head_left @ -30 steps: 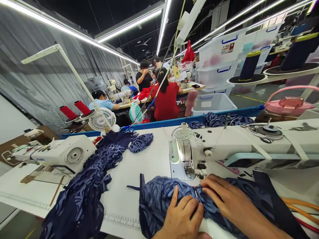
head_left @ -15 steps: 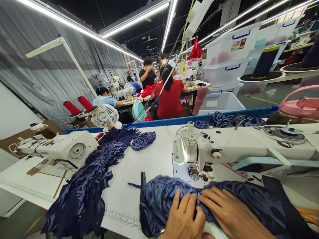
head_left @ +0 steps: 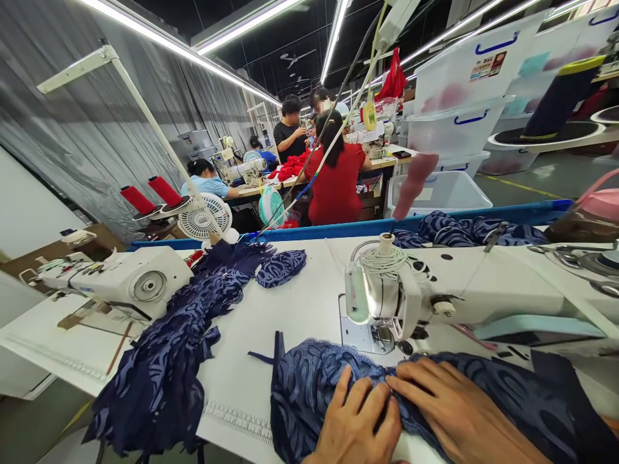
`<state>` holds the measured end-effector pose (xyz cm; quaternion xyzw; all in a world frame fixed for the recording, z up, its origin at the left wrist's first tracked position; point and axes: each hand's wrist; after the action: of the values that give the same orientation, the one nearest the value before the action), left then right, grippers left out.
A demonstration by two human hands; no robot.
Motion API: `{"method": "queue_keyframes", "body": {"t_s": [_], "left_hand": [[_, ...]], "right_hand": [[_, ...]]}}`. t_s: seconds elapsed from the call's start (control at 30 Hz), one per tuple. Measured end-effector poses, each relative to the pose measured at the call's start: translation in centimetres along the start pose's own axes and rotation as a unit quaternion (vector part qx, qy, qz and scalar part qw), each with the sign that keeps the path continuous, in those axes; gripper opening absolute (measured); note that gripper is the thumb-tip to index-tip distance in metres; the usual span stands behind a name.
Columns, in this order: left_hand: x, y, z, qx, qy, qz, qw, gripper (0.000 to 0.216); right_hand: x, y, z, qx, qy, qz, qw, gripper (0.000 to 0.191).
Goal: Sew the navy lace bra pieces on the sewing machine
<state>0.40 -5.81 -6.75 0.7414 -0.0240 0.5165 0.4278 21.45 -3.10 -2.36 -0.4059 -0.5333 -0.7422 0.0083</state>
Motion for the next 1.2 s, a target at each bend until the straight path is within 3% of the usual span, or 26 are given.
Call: {"method": "queue_keyframes", "body": {"t_s": [0.23,0.5,0.7,0.9,1.0,1.2], "left_hand": [[0.0,0.3,-0.1,0.001,-0.009,0.017,1.0,0.082],[-0.1,1.3,-0.7,-0.019,-0.013,-0.065,0.998,0.086],[0.2,2.2,-1.2,-0.038,-0.021,-0.122,0.992,0.072],[0.1,3.7,-1.9,-0.037,-0.011,-0.172,0.984,0.052],[0.4,4.1,-1.9,-0.033,-0.014,-0.178,0.983,0.053],[0.7,3.9,-1.2,-0.036,-0.004,-0.175,0.984,0.059]], "right_hand": [[0.0,-2.0,-1.1,0.027,-0.058,0.018,0.998,0.041],[0.5,0.1,0.2,0.064,-0.024,-0.066,0.995,0.054],[0.4,-0.8,-0.8,0.064,-0.04,-0.003,0.997,0.045],[0.7,-0.7,-0.8,0.045,-0.026,-0.026,0.998,0.053],[0.4,0.2,0.1,0.045,-0.006,-0.037,0.998,0.054],[-1.5,0.9,0.2,0.015,-0.04,-0.015,0.999,0.04]]}}
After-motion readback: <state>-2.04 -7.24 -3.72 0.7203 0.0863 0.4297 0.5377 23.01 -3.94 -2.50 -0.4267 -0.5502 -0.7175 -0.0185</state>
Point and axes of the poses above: each hand's wrist, its own x-axis towards the middle knuckle, its own y-axis out of the back of the hand, z = x × y, and after that the axes turned 2 degrees about y, right-handed
